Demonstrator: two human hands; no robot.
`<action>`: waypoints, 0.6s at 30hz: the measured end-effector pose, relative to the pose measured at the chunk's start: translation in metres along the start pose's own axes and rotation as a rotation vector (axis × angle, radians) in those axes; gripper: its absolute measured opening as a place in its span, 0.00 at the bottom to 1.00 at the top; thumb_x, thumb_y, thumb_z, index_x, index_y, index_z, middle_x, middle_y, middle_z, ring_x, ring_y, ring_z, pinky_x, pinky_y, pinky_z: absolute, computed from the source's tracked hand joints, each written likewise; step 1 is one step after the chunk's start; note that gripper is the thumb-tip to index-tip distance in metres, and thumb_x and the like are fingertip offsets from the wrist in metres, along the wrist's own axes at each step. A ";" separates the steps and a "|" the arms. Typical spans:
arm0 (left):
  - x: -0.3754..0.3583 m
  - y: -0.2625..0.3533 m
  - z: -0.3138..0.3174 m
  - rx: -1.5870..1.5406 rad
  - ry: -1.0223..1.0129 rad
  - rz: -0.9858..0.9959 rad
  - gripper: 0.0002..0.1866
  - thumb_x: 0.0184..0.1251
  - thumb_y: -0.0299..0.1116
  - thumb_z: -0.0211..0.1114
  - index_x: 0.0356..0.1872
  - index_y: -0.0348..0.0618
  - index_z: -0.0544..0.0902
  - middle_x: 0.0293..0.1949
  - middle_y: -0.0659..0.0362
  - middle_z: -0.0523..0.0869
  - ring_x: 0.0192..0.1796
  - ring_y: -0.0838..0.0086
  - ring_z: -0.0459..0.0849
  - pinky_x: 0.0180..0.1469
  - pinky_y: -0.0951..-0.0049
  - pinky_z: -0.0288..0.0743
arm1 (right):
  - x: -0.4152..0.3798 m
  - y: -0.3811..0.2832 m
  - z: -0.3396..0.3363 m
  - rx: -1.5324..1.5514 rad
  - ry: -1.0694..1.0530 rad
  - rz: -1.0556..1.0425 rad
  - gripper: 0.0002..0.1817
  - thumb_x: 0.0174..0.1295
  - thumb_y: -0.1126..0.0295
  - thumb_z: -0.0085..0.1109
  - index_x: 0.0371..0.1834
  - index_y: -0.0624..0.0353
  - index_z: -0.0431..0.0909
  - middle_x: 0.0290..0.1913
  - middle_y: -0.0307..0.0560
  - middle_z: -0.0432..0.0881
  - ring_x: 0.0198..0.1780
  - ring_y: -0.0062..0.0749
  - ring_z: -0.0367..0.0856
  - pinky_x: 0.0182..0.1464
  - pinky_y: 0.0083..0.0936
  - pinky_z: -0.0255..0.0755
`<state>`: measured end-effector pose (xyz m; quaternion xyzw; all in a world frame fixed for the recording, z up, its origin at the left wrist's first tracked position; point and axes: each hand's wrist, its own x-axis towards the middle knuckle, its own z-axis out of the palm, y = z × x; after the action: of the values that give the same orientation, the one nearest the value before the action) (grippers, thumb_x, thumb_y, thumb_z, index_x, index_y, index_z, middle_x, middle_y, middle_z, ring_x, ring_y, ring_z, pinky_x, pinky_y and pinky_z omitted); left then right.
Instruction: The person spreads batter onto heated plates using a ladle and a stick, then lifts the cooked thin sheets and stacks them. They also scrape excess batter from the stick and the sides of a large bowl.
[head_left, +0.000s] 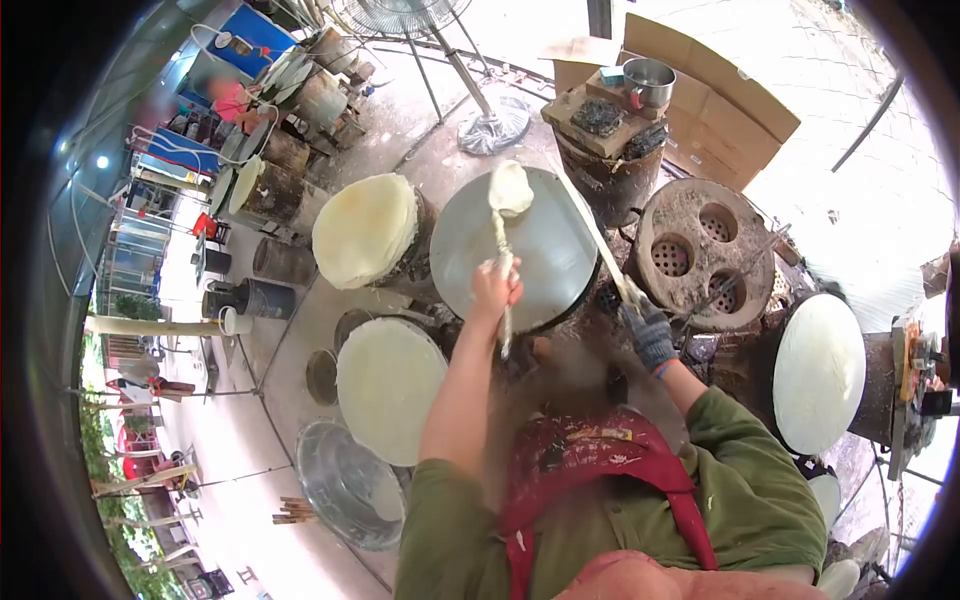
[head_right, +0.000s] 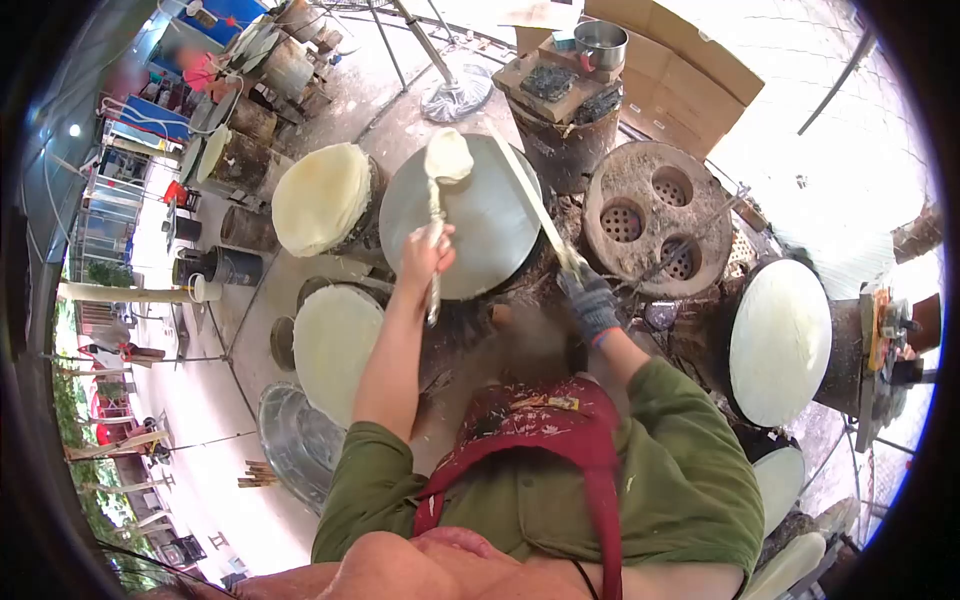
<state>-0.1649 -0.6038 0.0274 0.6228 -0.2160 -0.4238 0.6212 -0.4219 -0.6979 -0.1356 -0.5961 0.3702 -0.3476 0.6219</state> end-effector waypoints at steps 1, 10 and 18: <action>0.026 -0.016 0.005 0.029 0.033 -0.013 0.15 0.67 0.37 0.53 0.36 0.31 0.74 0.15 0.63 0.68 0.12 0.80 0.65 0.14 0.79 0.55 | 0.024 0.012 0.012 -0.290 -0.018 -0.154 0.15 0.63 0.67 0.50 0.50 0.62 0.74 0.38 0.51 0.81 0.39 0.38 0.79 0.41 0.31 0.73; 0.104 -0.092 -0.050 1.048 0.454 0.476 0.20 0.59 0.31 0.58 0.49 0.27 0.68 0.34 0.42 0.79 0.34 0.50 0.79 0.36 0.60 0.73 | 0.071 -0.029 0.069 -0.971 0.042 -0.018 0.18 0.60 0.53 0.50 0.38 0.57 0.77 0.33 0.58 0.79 0.39 0.52 0.78 0.41 0.42 0.71; 0.055 -0.001 -0.140 0.821 0.502 0.474 0.14 0.66 0.32 0.54 0.43 0.28 0.71 0.35 0.40 0.79 0.36 0.50 0.78 0.38 0.61 0.71 | 0.094 -0.051 0.140 -1.027 -0.050 -0.001 0.23 0.59 0.48 0.51 0.44 0.55 0.78 0.33 0.56 0.82 0.35 0.50 0.80 0.37 0.38 0.72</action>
<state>-0.0235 -0.5646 -0.0058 0.8308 -0.3436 0.0094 0.4376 -0.2535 -0.7144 -0.0869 -0.8332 0.4778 -0.1067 0.2572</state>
